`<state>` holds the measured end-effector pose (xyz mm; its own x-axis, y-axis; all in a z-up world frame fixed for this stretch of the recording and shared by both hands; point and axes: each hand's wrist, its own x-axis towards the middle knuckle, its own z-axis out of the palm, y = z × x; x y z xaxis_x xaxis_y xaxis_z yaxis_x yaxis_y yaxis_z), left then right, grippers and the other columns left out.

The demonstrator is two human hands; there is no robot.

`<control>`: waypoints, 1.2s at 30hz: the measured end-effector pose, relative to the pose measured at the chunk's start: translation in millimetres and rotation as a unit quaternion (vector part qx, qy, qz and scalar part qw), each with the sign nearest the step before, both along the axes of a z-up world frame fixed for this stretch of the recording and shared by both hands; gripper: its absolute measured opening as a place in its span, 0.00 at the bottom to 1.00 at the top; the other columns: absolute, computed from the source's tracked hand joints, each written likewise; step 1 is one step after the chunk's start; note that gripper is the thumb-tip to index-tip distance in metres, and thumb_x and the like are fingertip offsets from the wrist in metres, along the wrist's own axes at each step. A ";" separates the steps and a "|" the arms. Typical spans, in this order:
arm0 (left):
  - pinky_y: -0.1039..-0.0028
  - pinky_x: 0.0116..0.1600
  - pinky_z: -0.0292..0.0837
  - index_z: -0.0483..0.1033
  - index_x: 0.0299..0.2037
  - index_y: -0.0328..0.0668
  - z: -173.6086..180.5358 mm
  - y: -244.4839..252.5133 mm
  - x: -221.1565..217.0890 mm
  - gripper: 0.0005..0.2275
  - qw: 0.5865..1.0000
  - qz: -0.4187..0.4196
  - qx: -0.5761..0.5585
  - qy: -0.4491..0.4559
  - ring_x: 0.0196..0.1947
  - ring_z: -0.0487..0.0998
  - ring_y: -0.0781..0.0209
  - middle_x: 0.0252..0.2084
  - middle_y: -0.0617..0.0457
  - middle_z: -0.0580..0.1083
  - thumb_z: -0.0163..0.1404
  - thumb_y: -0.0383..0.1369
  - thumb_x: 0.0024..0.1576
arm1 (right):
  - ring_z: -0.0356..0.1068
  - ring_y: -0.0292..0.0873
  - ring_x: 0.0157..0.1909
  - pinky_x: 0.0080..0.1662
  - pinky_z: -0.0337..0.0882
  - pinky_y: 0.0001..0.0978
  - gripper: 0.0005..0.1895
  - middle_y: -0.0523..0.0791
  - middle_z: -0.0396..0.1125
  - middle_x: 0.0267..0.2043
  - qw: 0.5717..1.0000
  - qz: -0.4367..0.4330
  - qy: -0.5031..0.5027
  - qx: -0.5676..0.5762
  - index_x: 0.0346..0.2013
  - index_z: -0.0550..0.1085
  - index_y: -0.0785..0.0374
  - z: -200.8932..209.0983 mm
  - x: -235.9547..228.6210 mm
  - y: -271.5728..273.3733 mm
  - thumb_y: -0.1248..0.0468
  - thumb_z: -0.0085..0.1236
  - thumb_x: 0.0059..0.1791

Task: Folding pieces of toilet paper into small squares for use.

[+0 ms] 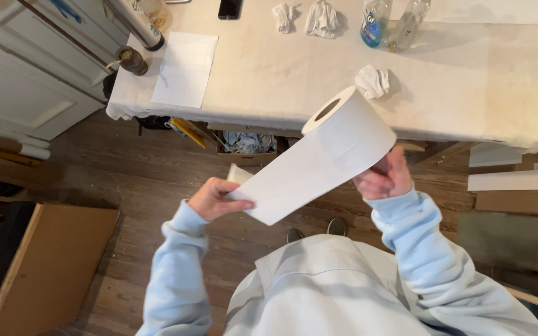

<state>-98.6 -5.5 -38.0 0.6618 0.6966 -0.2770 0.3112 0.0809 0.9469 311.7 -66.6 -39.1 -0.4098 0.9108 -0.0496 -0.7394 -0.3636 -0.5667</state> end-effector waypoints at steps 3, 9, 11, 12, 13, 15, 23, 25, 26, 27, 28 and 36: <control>0.72 0.48 0.82 0.85 0.46 0.39 -18.4 -5.7 -50.8 0.12 0.996 0.002 -0.011 0.089 0.39 0.84 0.62 0.41 0.50 0.85 0.64 0.30 0.52 | 0.39 0.25 0.13 0.13 0.43 0.18 0.45 0.30 0.45 0.12 0.998 -0.044 -0.016 0.035 0.58 0.70 0.71 6.4 12.3 5.9 0.31 0.53 0.49; 0.71 0.48 0.79 0.85 0.48 0.40 -71.1 -37.3 -193.7 0.14 0.973 0.096 -0.072 0.197 0.40 0.82 0.65 0.39 0.52 0.84 0.63 0.32 0.51 | 0.42 0.26 0.14 0.15 0.49 0.15 0.41 0.31 0.43 0.13 0.977 -0.176 -0.118 0.019 0.57 0.71 0.67 46.2 34.6 9.4 0.32 0.54 0.50; 0.70 0.49 0.77 0.86 0.48 0.41 -78.5 -57.5 -235.9 0.15 0.960 0.125 -0.089 0.236 0.40 0.81 0.63 0.39 0.52 0.84 0.63 0.34 0.51 | 0.44 0.25 0.15 0.34 0.64 0.15 0.39 0.29 0.48 0.13 0.966 -0.228 -0.118 -0.008 0.57 0.73 0.64 37.2 55.2 13.7 0.33 0.56 0.50; 0.69 0.49 0.75 0.87 0.48 0.42 -82.1 -67.7 -256.9 0.16 0.944 0.153 -0.104 0.272 0.40 0.80 0.62 0.39 0.52 0.85 0.64 0.36 0.50 | 0.46 0.25 0.16 0.54 0.78 0.16 0.37 0.27 0.52 0.13 0.952 -0.281 -0.118 -0.032 0.58 0.74 0.62 33.1 65.5 15.8 0.35 0.57 0.50; 0.69 0.49 0.75 0.87 0.48 0.42 -87.7 -80.1 -277.9 0.16 0.944 0.156 -0.105 0.272 0.40 0.80 0.62 0.39 0.52 0.85 0.64 0.36 0.50 | 0.46 0.25 0.16 0.54 0.78 0.16 0.37 0.27 0.52 0.13 0.953 -0.278 -0.118 -0.032 0.58 0.74 0.62 18.7 83.9 21.2 0.35 0.57 0.50; 0.63 0.48 0.72 0.88 0.50 0.45 -99.6 -100.9 -318.9 0.20 0.891 0.180 -0.166 0.383 0.40 0.78 0.55 0.39 0.47 0.83 0.65 0.43 0.49 | 0.47 0.19 0.16 0.21 0.55 0.05 0.25 0.36 0.71 0.37 0.978 -0.201 0.053 0.025 0.45 0.72 0.62 -9.3 121.4 32.0 0.41 0.58 0.60; 0.61 0.59 0.78 0.84 0.55 0.37 -116.0 -216.5 -493.1 0.27 0.774 0.258 -0.334 0.471 0.49 0.85 0.47 0.48 0.42 0.82 0.69 0.41 0.46 | 0.49 0.19 0.16 0.20 0.53 0.05 0.17 0.39 0.74 0.49 0.972 -0.228 0.043 0.033 0.46 0.72 0.59 -23.8 179.2 45.2 0.49 0.60 0.61; 0.59 0.59 0.79 0.83 0.55 0.33 -109.4 -234.9 -518.4 0.27 0.770 0.276 -0.372 0.438 0.51 0.85 0.45 0.49 0.39 0.82 0.69 0.37 0.46 | 0.50 0.21 0.17 0.21 0.54 0.06 0.15 0.39 0.74 0.51 0.971 -0.234 0.051 0.028 0.44 0.72 0.57 -26.3 182.7 46.7 0.50 0.62 0.63; 0.58 0.60 0.78 0.80 0.57 0.31 -105.8 -241.1 -525.0 0.26 0.759 0.306 -0.395 0.416 0.53 0.84 0.43 0.51 0.36 0.81 0.68 0.35 0.48 | 0.49 0.21 0.17 0.20 0.53 0.07 0.15 0.39 0.74 0.50 0.969 -0.242 0.052 0.001 0.46 0.73 0.58 -27.4 181.5 47.4 0.51 0.62 0.61; 0.56 0.61 0.77 0.77 0.58 0.29 -103.6 -242.6 -531.6 0.26 0.748 0.334 -0.416 0.394 0.55 0.84 0.41 0.52 0.34 0.81 0.68 0.32 0.49 | 0.49 0.21 0.16 0.19 0.51 0.07 0.15 0.38 0.74 0.49 0.966 -0.252 0.053 -0.025 0.49 0.73 0.59 -28.4 181.2 48.7 0.51 0.63 0.60; 0.56 0.61 0.77 0.77 0.58 0.29 -97.4 -231.5 -523.2 0.26 0.750 0.331 -0.416 0.394 0.55 0.84 0.41 0.52 0.34 0.81 0.68 0.32 0.49 | 0.49 0.21 0.16 0.19 0.51 0.07 0.15 0.38 0.74 0.49 0.965 -0.255 0.052 -0.025 0.49 0.73 0.59 -33.3 180.7 50.3 0.51 0.63 0.60; 0.65 0.64 0.68 0.76 0.59 0.42 116.4 -79.7 -146.2 0.22 0.916 0.138 0.251 0.282 0.62 0.76 0.54 0.61 0.48 0.77 0.59 0.37 0.53 | 0.45 0.24 0.20 0.22 0.47 0.14 0.28 0.35 0.71 0.41 0.968 -0.231 -0.093 -0.041 0.58 0.73 0.60 2.9 104.7 35.6 0.40 0.55 0.57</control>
